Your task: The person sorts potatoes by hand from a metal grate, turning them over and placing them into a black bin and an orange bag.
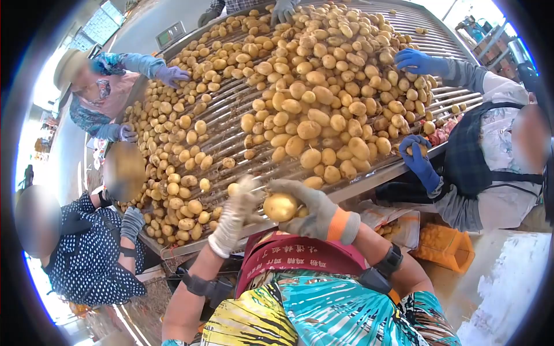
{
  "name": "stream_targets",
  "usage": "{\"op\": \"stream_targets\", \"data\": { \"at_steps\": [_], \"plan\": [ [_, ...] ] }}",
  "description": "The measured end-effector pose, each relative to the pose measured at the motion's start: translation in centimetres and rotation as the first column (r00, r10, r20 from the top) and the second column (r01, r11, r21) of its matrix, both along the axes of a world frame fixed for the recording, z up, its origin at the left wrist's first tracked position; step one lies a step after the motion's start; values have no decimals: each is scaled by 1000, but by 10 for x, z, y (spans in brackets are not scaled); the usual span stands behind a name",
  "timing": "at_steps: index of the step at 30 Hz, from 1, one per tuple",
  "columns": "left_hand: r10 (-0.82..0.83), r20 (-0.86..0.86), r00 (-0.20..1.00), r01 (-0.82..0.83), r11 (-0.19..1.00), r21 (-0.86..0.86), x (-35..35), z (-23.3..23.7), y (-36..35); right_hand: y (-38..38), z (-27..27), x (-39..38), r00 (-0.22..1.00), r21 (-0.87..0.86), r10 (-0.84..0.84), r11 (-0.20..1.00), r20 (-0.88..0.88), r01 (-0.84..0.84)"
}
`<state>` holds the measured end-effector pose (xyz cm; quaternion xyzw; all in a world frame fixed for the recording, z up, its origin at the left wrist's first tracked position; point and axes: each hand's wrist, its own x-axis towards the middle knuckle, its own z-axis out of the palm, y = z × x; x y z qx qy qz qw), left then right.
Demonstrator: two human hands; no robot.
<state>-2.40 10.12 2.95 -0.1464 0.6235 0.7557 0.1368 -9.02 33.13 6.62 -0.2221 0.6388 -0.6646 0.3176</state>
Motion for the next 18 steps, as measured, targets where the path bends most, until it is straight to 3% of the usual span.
{"op": "stream_targets", "data": {
  "at_steps": [1,2,3,5,6,7,9,11,13,17,18],
  "plan": [
    [-76,137,988,18,925,380,-8,28,21,-2,1,0,1000,-8,8,1000,-15,-8],
    [-160,133,978,84,889,450,-9,35,32,-4,-1,4,985,-9,-4,1000,-172,3],
    [-85,175,981,-2,895,447,-12,32,39,-6,-4,8,947,-15,-18,1000,-320,14],
    [-189,229,955,60,879,473,-14,28,32,-3,-17,18,945,-60,-56,997,-324,39],
    [-97,139,986,26,896,443,-12,39,48,-1,-23,24,978,-190,-147,975,-151,117],
    [-56,54,997,37,952,305,-6,31,52,-1,-28,27,980,-312,-196,930,32,196],
    [-152,-150,977,141,986,-85,-1,1,53,11,-44,23,973,-51,-108,991,204,121],
    [-230,-209,950,174,951,-256,-4,16,63,16,-53,18,995,-115,30,993,90,-20],
    [-303,-379,875,43,826,-562,-4,14,65,15,-34,7,959,-104,106,991,263,-81],
    [-125,-461,879,-149,845,-514,-6,20,74,15,-32,-5,921,-234,208,963,331,-133],
    [-120,-470,875,-165,837,-522,-7,22,74,11,-38,-5,947,-231,178,966,268,-116]
  ]
}}
